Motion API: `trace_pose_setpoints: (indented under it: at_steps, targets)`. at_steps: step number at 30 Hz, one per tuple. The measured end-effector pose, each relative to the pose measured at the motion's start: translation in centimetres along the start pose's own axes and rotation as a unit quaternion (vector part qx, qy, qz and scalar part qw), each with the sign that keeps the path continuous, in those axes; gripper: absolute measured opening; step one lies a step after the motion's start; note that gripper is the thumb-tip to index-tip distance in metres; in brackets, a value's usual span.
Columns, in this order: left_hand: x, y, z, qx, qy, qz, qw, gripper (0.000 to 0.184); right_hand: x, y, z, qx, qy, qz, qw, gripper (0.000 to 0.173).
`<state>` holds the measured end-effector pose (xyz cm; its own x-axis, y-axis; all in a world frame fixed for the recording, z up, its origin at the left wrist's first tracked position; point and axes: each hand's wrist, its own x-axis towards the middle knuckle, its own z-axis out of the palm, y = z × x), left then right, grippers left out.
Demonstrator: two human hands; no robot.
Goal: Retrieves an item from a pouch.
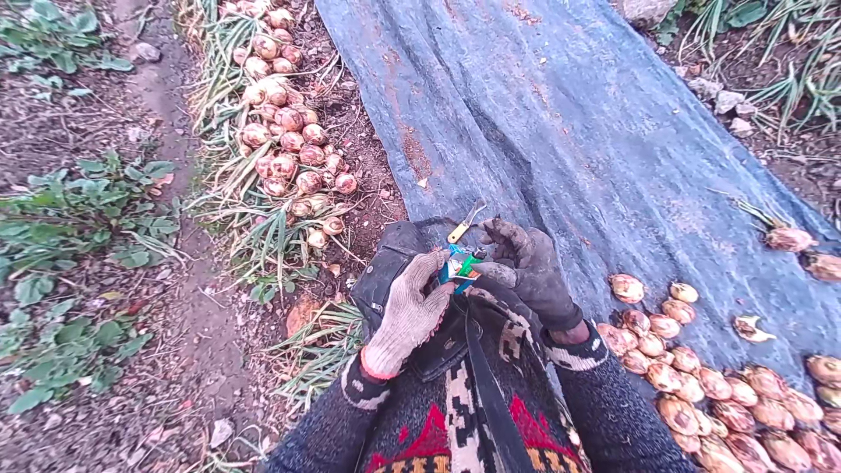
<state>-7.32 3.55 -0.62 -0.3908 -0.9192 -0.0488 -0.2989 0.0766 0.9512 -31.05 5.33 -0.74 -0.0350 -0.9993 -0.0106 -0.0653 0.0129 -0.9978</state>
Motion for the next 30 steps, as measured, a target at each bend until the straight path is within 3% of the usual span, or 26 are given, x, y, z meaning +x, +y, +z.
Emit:
trace_pose_setpoints:
  at_steps: [3,5,7,10,13,18,21,25,30]
  targets:
    - [-0.1,0.1,0.6,-0.017,-0.008,-0.003,1.0,0.046,-0.5,-0.1,1.2,0.061,-0.009,-0.022,0.998,0.033]
    - [-0.1,0.1,0.7,-0.014,-0.008,-0.008,1.0,0.048,-0.5,0.3,1.7,0.139,0.013,-0.06,0.988,0.021]
    - [-0.1,0.1,0.5,-0.024,0.003,-0.015,1.0,0.05,-0.5,1.0,1.4,0.225,0.054,-0.092,0.969,0.023]
    - [0.0,0.4,0.1,-0.058,0.016,-0.03,0.998,0.056,-0.3,1.1,0.0,0.246,0.108,-0.082,0.96,0.021]
    - [0.1,0.7,0.3,-0.071,0.033,-0.037,0.996,0.062,-0.7,1.1,-0.9,0.23,0.075,-0.061,0.969,0.023]
    - [0.1,0.6,0.9,-0.048,0.068,-0.035,0.996,0.063,-2.0,1.0,0.2,0.064,0.056,-0.068,0.994,0.018]
    - [0.0,0.7,0.9,-0.051,0.08,-0.031,0.995,0.063,-2.2,0.3,1.2,-0.042,0.072,-0.051,0.995,0.025]
    - [-0.1,0.9,1.1,-0.049,0.086,-0.009,0.995,0.061,-2.3,0.6,2.2,-0.053,0.068,-0.036,0.996,0.028]
    - [-0.3,0.5,1.2,-0.001,0.077,0.025,0.997,0.054,-2.0,0.9,2.5,-0.02,0.074,-0.049,0.996,0.014]
